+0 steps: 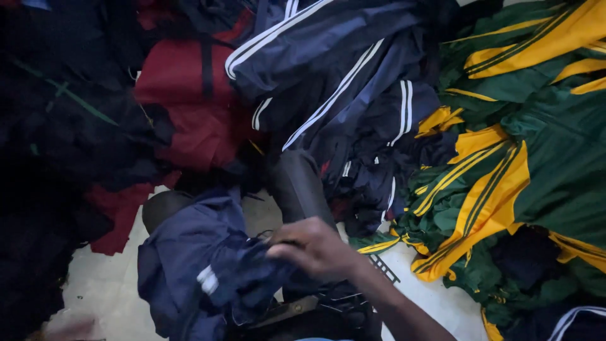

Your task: Trimming loose threads from a finished garment using scissors

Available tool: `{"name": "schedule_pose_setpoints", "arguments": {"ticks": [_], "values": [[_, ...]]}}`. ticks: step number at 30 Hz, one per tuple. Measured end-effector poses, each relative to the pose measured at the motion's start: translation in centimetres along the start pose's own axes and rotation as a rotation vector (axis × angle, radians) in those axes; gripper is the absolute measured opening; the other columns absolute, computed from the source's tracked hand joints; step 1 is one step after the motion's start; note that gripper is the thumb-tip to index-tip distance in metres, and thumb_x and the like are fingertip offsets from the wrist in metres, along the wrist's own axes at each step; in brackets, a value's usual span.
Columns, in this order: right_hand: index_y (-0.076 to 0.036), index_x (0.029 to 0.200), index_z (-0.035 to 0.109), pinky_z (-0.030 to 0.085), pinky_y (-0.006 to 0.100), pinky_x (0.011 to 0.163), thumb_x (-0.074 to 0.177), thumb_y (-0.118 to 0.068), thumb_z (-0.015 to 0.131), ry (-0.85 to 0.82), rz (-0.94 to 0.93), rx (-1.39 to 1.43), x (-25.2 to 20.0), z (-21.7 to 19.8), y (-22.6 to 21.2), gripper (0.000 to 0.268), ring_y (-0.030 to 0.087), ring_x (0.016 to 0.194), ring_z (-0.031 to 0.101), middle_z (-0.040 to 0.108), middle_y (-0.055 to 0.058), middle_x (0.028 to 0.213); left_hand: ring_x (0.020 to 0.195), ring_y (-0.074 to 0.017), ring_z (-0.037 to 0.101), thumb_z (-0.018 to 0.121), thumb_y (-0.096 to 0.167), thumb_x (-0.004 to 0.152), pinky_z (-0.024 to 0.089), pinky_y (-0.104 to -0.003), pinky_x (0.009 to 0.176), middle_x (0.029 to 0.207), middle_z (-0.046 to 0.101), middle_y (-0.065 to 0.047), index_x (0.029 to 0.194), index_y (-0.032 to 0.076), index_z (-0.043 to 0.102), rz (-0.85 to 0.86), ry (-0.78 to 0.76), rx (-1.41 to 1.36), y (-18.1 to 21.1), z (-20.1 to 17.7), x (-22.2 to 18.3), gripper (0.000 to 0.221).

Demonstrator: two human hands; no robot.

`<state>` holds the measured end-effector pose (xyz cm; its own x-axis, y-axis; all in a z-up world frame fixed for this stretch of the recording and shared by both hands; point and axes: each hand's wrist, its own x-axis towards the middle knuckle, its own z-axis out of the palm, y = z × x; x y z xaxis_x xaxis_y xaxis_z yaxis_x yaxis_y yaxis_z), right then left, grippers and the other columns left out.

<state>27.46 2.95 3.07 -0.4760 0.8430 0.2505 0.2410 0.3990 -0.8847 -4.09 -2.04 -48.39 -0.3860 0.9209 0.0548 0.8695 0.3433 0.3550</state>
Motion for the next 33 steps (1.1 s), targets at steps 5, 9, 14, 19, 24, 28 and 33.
{"name": "schedule_pose_setpoints", "arguments": {"ticks": [5,9,14,19,24,28,33], "values": [[-0.004,0.11,0.063,0.052,0.038,0.08,0.108,-0.028,0.053,-0.072,-0.045,0.074,1.4,3.0,-0.4,0.026,0.031,0.088,0.069,0.068,0.01,0.097,0.069,-0.0134,0.068,0.072,0.036,0.081,0.049,-0.029,0.072,0.072,0.071,0.005,0.076,0.023,0.077,0.282,-0.252,-0.248,8.0,-22.3,0.0,0.015],[-0.002,0.114,0.066,0.054,0.038,0.088,0.103,-0.032,0.059,-0.1,0.022,0.141,1.0,0.9,0.1,0.033,0.03,0.098,0.073,0.073,0.013,0.109,0.069,-0.0068,0.078,0.078,0.038,0.077,0.055,-0.022,0.074,0.069,0.082,0.011,0.074,0.03,0.085,0.464,-0.395,-0.404,19.4,-41.0,4.0,0.012],[0.001,0.106,0.067,0.056,0.038,0.083,0.105,-0.027,0.059,-0.04,0.024,0.2,0.7,2.3,-0.3,0.029,0.031,0.093,0.074,0.074,0.014,0.102,0.094,-0.0099,0.08,0.064,0.048,0.082,0.058,-0.027,0.08,0.095,0.086,0.009,0.1,0.04,0.085,0.338,-0.484,-0.312,18.4,-37.6,1.8,0.029],[-0.003,0.114,0.067,0.057,0.036,0.089,0.102,-0.031,0.06,-0.099,0.042,0.217,0.6,1.4,0.1,0.031,0.027,0.099,0.074,0.073,0.012,0.109,0.138,-0.0069,0.057,0.054,0.059,0.089,0.035,-0.024,0.118,0.143,0.065,0.009,0.133,0.038,0.067,0.346,-1.308,0.008,10.0,-27.6,8.6,0.051],[-0.008,0.11,0.07,0.056,0.036,0.093,0.088,-0.048,0.067,-0.119,0.174,0.121,0.6,0.6,0.1,0.046,0.023,0.102,0.073,0.075,0.007,0.11,0.115,-0.0105,0.073,0.058,0.07,0.08,0.049,-0.023,0.104,0.114,0.082,0.011,0.099,0.042,0.088,0.109,-1.174,0.307,5.7,-22.6,8.0,0.045],[-0.004,0.11,0.068,0.055,0.036,0.091,0.104,-0.033,0.059,-0.086,0.044,0.229,1.0,3.9,-0.2,0.031,0.026,0.098,0.073,0.074,0.01,0.106,0.108,-0.0169,0.076,0.062,0.062,0.082,0.048,-0.026,0.101,0.106,0.084,0.004,0.095,0.037,0.089,-0.007,-1.224,0.305,5.6,-21.4,10.1,0.039],[-0.001,0.103,0.067,0.053,0.04,0.084,0.107,-0.034,0.054,-0.022,-0.049,0.162,0.0,3.3,0.4,0.036,0.03,0.089,0.071,0.071,0.011,0.096,0.12,-0.0192,0.072,0.068,0.058,0.082,0.045,-0.028,0.11,0.123,0.08,0.001,0.118,0.04,0.084,-0.111,-1.282,0.196,7.2,-24.2,11.2,0.043]]}}
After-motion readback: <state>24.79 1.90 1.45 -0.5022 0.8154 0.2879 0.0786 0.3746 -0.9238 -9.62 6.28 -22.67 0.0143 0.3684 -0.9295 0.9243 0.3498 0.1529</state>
